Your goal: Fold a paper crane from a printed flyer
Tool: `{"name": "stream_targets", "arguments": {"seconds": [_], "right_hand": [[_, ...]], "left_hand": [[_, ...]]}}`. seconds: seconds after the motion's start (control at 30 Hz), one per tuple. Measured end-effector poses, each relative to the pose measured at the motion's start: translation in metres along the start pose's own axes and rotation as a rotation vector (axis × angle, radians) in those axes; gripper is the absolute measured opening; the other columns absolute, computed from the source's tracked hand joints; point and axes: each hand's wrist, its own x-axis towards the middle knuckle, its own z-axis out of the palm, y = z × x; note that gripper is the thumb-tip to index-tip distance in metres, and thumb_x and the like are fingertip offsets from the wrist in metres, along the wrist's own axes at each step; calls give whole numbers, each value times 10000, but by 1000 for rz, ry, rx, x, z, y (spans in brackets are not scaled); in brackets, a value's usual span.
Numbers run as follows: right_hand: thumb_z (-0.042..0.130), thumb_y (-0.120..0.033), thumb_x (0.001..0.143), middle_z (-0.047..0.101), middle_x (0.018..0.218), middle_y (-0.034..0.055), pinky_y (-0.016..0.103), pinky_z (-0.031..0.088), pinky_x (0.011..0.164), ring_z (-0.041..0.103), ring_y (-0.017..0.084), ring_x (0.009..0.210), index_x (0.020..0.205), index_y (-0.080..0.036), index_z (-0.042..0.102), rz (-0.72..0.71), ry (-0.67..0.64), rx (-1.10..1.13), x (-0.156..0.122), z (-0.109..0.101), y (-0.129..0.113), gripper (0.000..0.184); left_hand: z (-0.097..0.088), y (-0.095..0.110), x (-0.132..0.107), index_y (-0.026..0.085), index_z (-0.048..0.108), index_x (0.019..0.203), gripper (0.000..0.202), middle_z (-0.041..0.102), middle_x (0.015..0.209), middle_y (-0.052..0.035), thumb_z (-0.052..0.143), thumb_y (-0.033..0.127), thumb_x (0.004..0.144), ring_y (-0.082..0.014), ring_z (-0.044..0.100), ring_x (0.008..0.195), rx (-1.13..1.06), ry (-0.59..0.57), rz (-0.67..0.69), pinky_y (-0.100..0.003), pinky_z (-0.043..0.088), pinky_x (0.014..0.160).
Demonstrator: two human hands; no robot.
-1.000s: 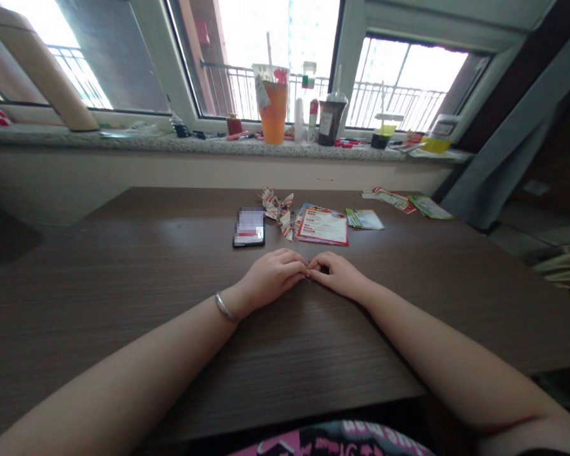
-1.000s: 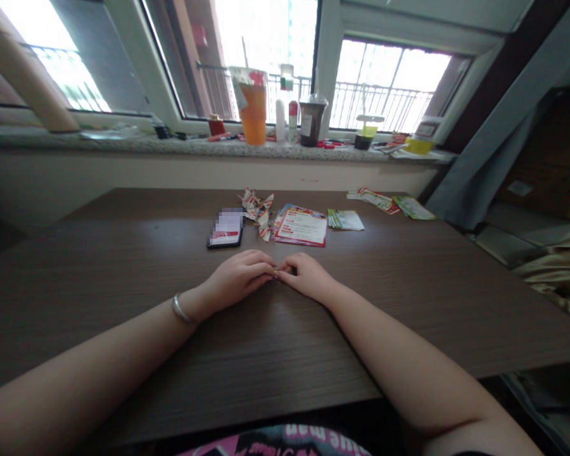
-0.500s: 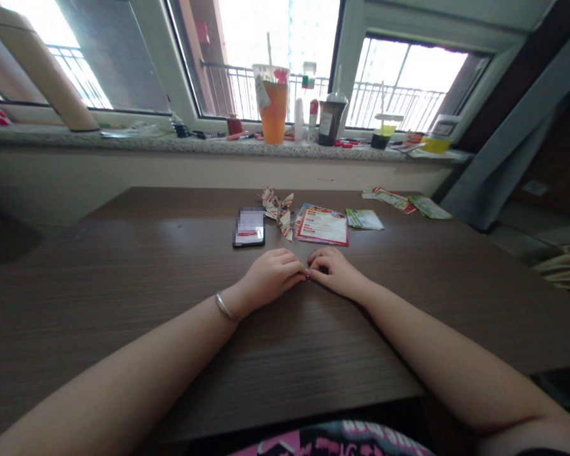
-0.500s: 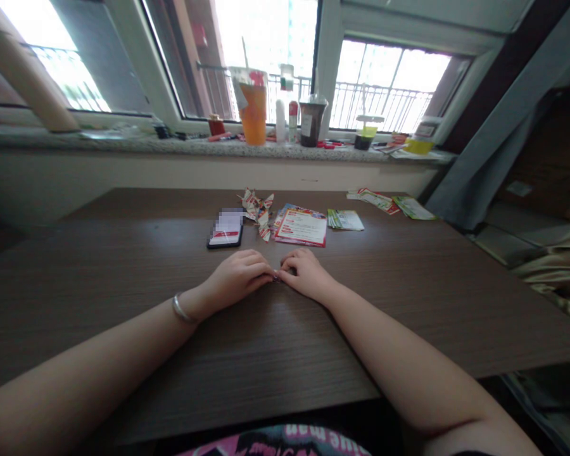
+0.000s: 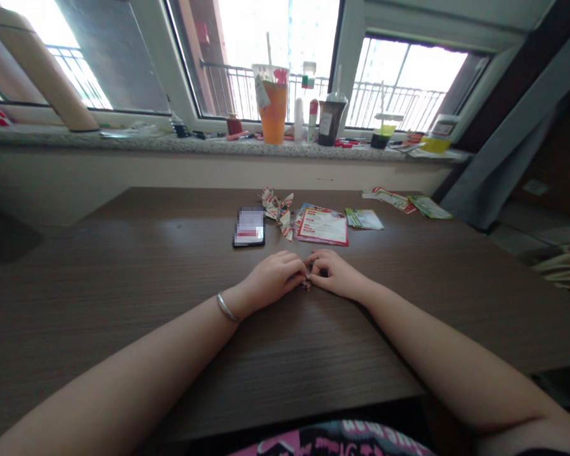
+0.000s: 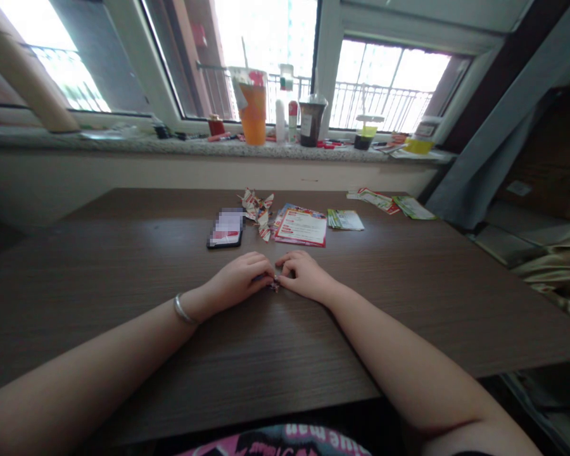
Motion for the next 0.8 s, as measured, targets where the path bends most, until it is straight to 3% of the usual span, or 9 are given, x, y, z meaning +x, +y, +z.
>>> {"name": "stream_targets", "arguments": {"seconds": [0.2, 0.43, 0.8], "right_hand": [[648, -281, 787, 609, 1194, 90, 481, 279, 1075, 432, 266, 1238, 633, -187, 596, 102, -3, -76, -1, 2, 1, 188], [636, -316, 805, 593, 1222, 87, 461, 300, 1063, 432, 250, 1236, 640, -188, 598, 111, -10, -78, -2, 2, -1, 213], [641, -306, 800, 620, 1174, 86, 457, 342, 1031, 471, 250, 1186, 632, -191, 592, 91, 36, -92, -1, 3, -2, 209]], "left_hand": [[-1, -1, 1, 174, 589, 803, 116, 600, 817, -28, 548, 241, 888, -157, 532, 798, 25, -2, 32, -269, 424, 719], [-4, 0, 2, 161, 594, 772, 152, 605, 809, -50, 526, 237, 886, -159, 533, 781, 116, 19, 129, -270, 431, 705], [-4, 5, 1, 166, 580, 798, 179, 612, 810, -41, 482, 255, 919, -160, 545, 755, 297, -12, 165, -283, 427, 701]]}}
